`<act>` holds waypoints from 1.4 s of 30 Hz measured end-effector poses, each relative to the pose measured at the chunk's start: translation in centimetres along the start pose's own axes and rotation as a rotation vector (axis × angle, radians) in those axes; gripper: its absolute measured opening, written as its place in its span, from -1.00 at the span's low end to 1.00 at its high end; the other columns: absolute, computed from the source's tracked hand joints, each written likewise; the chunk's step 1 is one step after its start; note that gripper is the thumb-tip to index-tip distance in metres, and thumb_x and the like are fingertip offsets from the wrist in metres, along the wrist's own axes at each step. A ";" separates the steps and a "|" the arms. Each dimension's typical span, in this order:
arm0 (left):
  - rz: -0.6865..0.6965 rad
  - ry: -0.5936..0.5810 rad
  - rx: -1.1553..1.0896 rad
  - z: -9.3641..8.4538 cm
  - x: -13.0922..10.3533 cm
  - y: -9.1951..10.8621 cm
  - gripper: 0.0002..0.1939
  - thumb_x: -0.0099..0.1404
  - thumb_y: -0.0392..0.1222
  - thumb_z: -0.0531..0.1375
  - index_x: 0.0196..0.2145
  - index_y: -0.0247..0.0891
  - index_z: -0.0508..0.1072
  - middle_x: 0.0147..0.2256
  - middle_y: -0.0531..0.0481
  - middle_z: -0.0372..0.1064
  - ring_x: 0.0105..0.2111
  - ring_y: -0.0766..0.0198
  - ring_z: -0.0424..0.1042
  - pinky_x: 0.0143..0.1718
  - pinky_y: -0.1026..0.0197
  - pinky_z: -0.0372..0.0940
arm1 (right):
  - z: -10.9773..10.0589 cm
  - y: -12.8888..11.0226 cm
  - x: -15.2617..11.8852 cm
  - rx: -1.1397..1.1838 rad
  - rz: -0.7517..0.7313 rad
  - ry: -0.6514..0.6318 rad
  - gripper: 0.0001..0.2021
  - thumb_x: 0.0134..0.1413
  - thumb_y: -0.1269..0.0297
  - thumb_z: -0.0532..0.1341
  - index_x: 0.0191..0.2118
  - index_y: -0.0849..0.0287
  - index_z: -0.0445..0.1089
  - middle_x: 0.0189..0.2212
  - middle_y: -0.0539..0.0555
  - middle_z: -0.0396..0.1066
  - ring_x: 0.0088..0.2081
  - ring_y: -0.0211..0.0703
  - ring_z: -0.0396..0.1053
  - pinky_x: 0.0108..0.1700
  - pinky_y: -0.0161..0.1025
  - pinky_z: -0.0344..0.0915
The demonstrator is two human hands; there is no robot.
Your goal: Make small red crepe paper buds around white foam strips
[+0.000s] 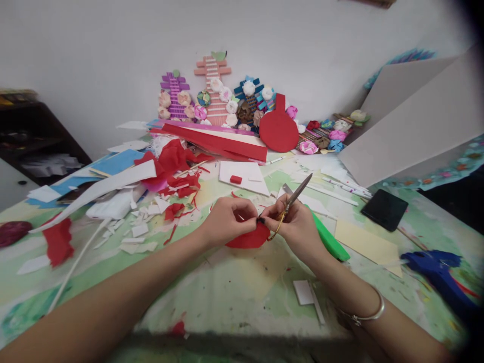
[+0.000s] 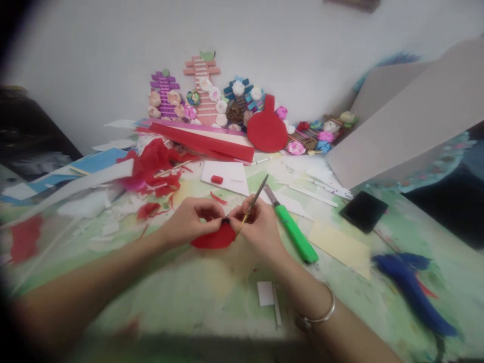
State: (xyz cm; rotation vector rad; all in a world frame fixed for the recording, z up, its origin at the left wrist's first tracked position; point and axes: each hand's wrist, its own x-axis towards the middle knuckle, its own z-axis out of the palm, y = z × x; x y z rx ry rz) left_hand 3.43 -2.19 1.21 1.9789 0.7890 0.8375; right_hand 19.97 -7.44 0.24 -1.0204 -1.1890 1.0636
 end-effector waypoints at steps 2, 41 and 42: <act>0.024 0.014 0.050 0.1 0.0 0.1 -0.90 0.00 -0.33 0.16 -0.51 -0.33 0.50 -0.52 -0.01 0.47 -0.52 0.33 0.38 -0.45 0.32 0.30 | 0.2 0.1 -0.1 -0.010 -0.006 0.009 -0.64 -0.22 0.40 0.36 -0.46 0.11 0.09 -0.52 -0.07 0.44 -0.49 -0.29 0.34 -0.43 -0.30 0.28; -0.199 -0.229 -0.330 -1.7 0.8 -0.4 -0.95 0.01 -0.30 0.29 -0.50 -0.35 0.53 -0.52 0.01 0.47 -0.52 0.37 0.39 -0.46 0.37 0.25 | -0.6 -0.2 0.1 0.091 0.028 -0.100 -0.64 -0.18 0.43 0.36 -0.39 0.12 0.11 -0.50 -0.10 0.38 -0.50 -0.30 0.31 -0.49 -0.32 0.29; -0.207 -0.239 -0.339 -1.8 0.9 -0.5 -0.95 0.00 -0.30 0.29 -0.50 -0.34 0.53 -0.53 0.01 0.47 -0.52 0.37 0.39 -0.46 0.37 0.25 | -0.6 -0.3 0.1 0.079 0.027 -0.111 -0.65 -0.17 0.43 0.35 -0.38 0.12 0.11 -0.49 -0.10 0.37 -0.49 -0.31 0.30 -0.47 -0.33 0.28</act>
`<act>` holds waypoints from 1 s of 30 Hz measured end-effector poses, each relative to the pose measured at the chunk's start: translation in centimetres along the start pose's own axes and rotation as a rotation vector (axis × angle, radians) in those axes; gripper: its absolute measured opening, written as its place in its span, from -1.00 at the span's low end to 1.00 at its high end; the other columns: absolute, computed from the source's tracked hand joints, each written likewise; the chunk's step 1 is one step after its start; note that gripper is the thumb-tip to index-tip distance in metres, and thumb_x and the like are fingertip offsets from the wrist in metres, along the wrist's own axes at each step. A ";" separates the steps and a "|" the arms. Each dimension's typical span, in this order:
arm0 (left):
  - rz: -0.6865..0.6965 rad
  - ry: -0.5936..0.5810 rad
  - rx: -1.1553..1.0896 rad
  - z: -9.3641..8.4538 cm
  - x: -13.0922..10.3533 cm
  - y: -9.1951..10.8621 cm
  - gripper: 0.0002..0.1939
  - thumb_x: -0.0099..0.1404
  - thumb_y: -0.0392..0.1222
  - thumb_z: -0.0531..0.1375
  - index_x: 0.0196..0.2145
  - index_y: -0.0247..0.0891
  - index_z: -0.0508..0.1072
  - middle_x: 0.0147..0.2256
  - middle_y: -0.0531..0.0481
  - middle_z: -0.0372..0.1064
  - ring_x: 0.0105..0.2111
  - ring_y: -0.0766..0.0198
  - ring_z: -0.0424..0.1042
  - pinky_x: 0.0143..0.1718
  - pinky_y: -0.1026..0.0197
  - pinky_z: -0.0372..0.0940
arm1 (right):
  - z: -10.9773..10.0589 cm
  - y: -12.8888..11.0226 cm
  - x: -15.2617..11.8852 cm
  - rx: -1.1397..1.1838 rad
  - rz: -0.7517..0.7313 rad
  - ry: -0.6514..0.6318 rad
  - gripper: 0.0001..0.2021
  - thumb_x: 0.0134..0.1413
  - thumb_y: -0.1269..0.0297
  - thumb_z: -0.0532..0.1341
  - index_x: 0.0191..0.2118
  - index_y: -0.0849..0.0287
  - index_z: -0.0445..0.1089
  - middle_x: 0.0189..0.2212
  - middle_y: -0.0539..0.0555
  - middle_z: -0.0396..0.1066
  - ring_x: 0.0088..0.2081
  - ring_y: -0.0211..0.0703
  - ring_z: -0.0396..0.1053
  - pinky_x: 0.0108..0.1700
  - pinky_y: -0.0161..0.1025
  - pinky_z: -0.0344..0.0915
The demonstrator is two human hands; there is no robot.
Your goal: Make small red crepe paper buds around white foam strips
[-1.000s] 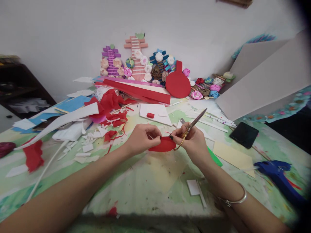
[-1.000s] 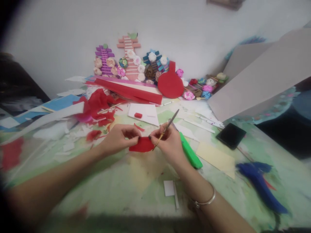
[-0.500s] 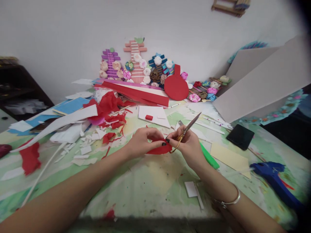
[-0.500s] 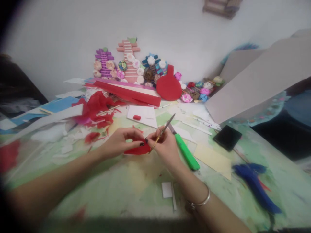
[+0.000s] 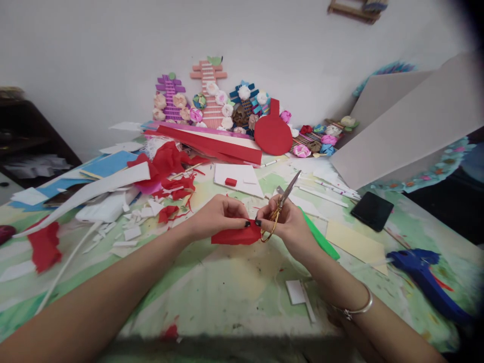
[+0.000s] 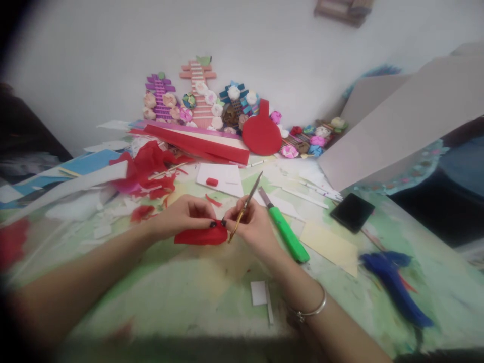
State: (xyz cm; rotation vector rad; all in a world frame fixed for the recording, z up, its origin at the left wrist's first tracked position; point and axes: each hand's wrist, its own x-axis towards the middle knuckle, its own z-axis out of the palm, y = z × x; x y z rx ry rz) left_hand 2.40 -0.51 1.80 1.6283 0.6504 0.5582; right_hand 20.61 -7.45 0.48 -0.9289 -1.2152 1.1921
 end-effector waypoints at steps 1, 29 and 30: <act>-0.010 -0.006 -0.006 -0.1 0.0 0.0 -0.95 -0.01 -0.31 0.29 -0.51 -0.34 0.53 -0.53 0.01 0.47 -0.52 0.37 0.39 -0.46 0.37 0.25 | 0.0 -0.1 0.0 -0.016 -0.001 -0.010 -0.67 -0.16 0.44 0.34 -0.38 0.13 0.12 -0.49 -0.11 0.36 -0.48 -0.32 0.29 -0.45 -0.33 0.27; 0.027 0.217 -0.330 -0.6 0.4 -0.5 -0.72 -0.08 -0.36 0.39 -0.34 -0.32 0.50 -0.41 -0.06 0.53 -0.42 0.22 0.51 -0.36 0.24 0.38 | -0.5 -0.1 0.4 0.020 0.061 0.200 -0.68 -0.25 0.37 0.36 -0.40 0.14 0.17 -0.44 -0.07 0.38 -0.44 -0.30 0.27 -0.35 -0.30 0.16; 0.039 0.249 -0.399 -0.5 0.4 -0.4 -0.70 -0.08 -0.37 0.39 -0.32 -0.32 0.49 -0.41 -0.06 0.53 -0.42 0.22 0.52 -0.33 0.22 0.39 | -0.4 -0.1 0.4 0.051 0.077 0.245 -0.65 -0.28 0.36 0.37 -0.39 0.14 0.17 -0.43 -0.07 0.38 -0.46 -0.31 0.26 -0.36 -0.29 0.16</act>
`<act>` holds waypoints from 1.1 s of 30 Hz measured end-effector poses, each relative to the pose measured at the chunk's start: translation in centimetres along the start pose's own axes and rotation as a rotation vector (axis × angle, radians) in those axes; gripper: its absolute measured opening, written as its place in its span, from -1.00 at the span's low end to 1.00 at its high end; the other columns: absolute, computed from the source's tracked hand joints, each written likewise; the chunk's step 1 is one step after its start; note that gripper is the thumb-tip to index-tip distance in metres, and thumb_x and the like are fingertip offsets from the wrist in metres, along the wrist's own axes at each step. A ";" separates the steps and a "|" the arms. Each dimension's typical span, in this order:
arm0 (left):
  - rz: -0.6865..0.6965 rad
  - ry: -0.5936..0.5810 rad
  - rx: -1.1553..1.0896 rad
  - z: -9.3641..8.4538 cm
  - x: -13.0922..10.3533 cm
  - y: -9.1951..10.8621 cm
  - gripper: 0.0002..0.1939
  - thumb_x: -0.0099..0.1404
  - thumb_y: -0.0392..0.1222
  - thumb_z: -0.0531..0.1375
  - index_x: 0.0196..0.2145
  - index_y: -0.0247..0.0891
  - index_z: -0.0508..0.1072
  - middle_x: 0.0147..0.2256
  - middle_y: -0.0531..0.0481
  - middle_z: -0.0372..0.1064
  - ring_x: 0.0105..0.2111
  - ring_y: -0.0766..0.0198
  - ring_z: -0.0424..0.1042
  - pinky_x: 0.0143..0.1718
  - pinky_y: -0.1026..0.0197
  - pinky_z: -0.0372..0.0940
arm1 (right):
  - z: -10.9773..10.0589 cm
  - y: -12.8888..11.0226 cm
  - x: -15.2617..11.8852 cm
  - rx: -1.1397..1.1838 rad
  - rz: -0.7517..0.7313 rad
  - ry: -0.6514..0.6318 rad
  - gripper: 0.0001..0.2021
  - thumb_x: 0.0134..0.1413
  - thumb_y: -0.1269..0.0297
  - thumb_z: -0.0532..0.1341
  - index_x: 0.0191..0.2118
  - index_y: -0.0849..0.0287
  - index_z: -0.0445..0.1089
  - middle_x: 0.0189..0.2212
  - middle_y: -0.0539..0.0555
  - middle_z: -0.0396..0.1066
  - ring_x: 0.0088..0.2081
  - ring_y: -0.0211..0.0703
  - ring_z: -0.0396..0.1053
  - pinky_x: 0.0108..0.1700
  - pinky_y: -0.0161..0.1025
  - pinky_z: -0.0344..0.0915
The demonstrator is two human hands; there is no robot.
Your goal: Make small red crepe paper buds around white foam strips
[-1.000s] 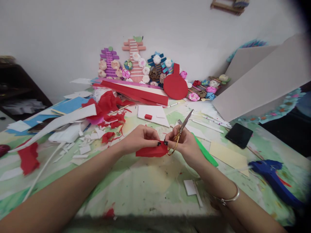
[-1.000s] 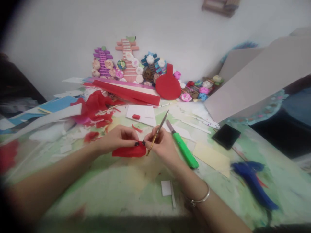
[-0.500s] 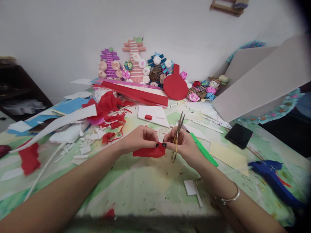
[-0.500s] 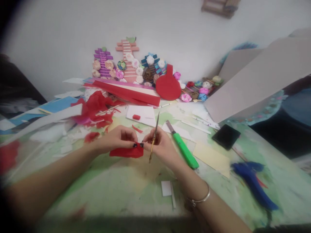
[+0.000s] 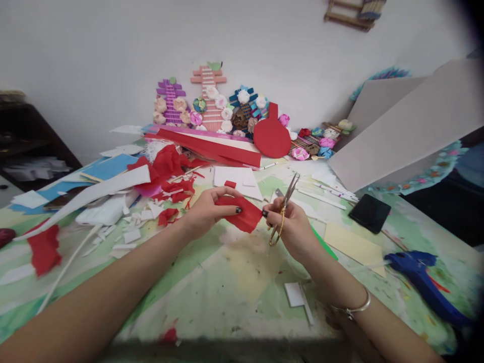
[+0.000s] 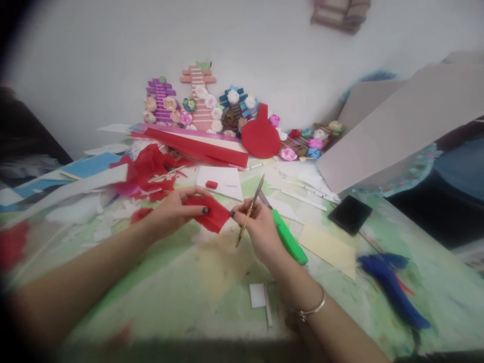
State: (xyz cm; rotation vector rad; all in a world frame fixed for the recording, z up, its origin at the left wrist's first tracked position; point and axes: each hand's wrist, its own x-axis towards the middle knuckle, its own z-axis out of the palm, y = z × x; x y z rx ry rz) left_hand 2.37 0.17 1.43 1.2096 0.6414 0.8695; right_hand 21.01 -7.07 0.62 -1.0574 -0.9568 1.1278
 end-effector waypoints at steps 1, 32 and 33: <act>0.006 0.022 -0.067 0.2 0.0 0.0 -0.69 -0.08 -0.39 0.38 -0.31 -0.34 0.49 -0.40 -0.06 0.54 -0.41 0.22 0.52 -0.29 0.21 0.39 | 0.1 -0.1 0.0 0.030 0.021 0.036 -0.63 -0.32 0.35 0.39 -0.39 0.14 0.18 -0.43 -0.07 0.38 -0.47 -0.32 0.25 -0.37 -0.29 0.16; -0.028 0.287 -0.453 0.4 0.0 0.6 -0.80 -0.08 -0.52 0.37 -0.56 -0.36 0.45 -0.53 0.06 0.47 -0.45 0.35 0.45 -0.35 0.30 0.33 | 0.5 -0.8 -1.8 -0.048 0.223 -0.791 -0.25 -0.01 -0.41 -0.04 -0.12 0.22 0.41 -0.60 0.04 0.36 -0.65 -0.28 0.18 -0.56 -0.29 0.10; -0.035 0.286 -0.458 0.4 0.0 0.6 -0.81 -0.06 -0.52 0.37 -0.55 -0.35 0.45 -0.53 0.05 0.47 -0.44 0.35 0.45 -0.34 0.29 0.33 | 0.5 -0.7 -1.9 -0.070 0.222 -0.809 -0.25 -0.01 -0.41 -0.04 -0.12 0.22 0.41 -0.60 0.04 0.36 -0.65 -0.28 0.17 -0.57 -0.30 0.10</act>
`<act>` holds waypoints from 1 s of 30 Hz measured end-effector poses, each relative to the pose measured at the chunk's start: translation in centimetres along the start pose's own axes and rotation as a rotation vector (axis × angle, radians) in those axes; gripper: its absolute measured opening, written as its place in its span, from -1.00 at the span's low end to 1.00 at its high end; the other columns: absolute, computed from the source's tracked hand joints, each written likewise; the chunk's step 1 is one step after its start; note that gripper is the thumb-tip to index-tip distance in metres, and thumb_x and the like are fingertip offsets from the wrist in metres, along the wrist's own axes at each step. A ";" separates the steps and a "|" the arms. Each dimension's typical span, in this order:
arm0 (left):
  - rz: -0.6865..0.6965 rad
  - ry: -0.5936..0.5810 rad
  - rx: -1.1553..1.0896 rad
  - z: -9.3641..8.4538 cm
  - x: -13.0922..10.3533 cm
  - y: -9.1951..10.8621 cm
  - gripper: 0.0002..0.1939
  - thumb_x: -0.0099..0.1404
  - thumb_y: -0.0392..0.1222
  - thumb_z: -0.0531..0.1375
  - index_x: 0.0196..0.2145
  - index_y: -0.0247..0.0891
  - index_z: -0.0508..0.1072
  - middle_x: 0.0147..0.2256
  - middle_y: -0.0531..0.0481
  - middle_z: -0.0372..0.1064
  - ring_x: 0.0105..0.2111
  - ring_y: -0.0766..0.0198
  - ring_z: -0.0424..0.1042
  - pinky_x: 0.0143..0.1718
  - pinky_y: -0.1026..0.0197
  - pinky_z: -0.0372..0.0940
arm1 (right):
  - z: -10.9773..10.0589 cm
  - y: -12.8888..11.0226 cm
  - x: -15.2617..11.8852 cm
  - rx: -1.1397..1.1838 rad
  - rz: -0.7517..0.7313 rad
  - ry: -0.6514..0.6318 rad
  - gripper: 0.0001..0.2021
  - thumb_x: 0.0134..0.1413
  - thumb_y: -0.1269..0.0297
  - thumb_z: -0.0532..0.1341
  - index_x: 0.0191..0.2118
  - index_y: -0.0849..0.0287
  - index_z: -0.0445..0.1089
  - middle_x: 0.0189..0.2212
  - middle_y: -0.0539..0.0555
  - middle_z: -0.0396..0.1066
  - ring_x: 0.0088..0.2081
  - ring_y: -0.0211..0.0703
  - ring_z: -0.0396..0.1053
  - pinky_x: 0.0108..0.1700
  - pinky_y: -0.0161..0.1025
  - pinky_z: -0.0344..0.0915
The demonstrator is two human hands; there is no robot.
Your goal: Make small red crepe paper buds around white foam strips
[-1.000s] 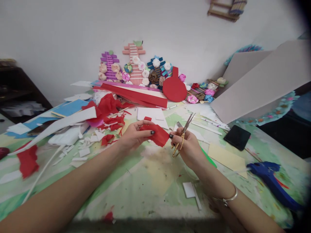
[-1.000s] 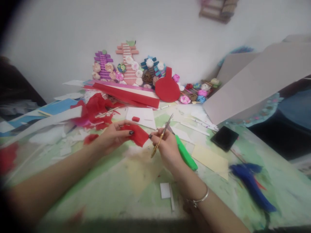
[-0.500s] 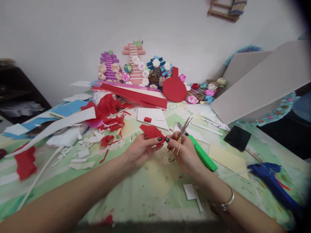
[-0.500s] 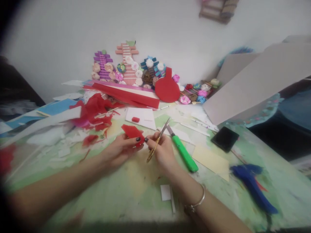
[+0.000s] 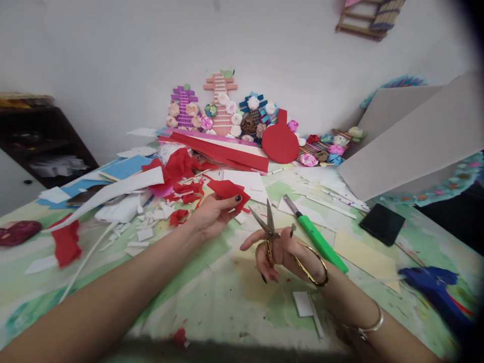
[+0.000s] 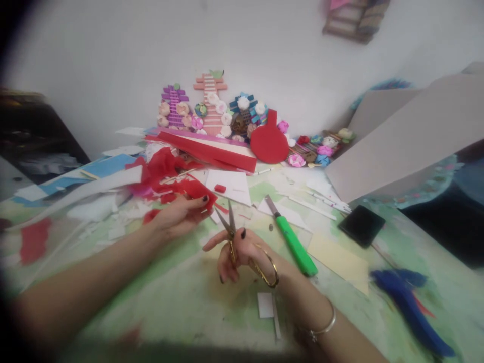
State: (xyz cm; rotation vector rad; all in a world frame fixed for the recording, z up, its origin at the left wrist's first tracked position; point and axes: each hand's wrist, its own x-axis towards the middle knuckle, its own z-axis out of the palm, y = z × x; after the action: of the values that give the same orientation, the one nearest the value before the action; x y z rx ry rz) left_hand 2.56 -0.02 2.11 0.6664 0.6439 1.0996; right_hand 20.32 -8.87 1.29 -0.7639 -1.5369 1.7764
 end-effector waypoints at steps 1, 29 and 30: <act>-0.006 -0.006 -0.002 0.0 -0.1 -0.1 -0.82 -0.05 -0.51 0.36 -0.54 -0.35 0.45 -0.52 0.06 0.47 -0.44 0.35 0.45 -0.33 0.29 0.34 | 0.1 0.1 0.0 -0.022 0.001 -0.007 -0.26 0.00 -0.41 -0.04 -0.12 0.22 0.42 -0.60 0.04 0.35 -0.65 -0.28 0.16 -0.57 -0.30 0.09; -0.027 -0.252 0.070 0.1 -0.7 -0.4 -0.77 -0.14 -0.43 0.42 -0.48 -0.39 0.49 -0.49 0.01 0.46 -0.43 0.33 0.40 -0.29 0.26 0.29 | -0.1 0.9 0.1 -0.044 -0.048 -0.016 -0.29 0.06 -0.36 -0.03 -0.07 0.22 0.41 -0.59 0.01 0.30 -0.63 -0.30 0.08 -0.54 -0.28 0.02; -0.021 -0.268 0.078 0.1 -0.7 -0.4 -0.76 -0.14 -0.42 0.42 -0.47 -0.39 0.49 -0.48 0.00 0.46 -0.42 0.33 0.41 -0.29 0.26 0.29 | -0.1 0.9 0.1 -0.046 -0.057 -0.024 -0.29 0.06 -0.36 -0.04 -0.07 0.23 0.41 -0.59 0.01 0.30 -0.63 -0.31 0.08 -0.55 -0.29 0.02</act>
State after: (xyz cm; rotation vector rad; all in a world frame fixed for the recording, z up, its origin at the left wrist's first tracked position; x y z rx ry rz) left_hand 2.60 -0.78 1.97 0.8555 0.4636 0.9481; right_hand 20.25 -8.77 0.37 -0.7162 -1.6052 1.7200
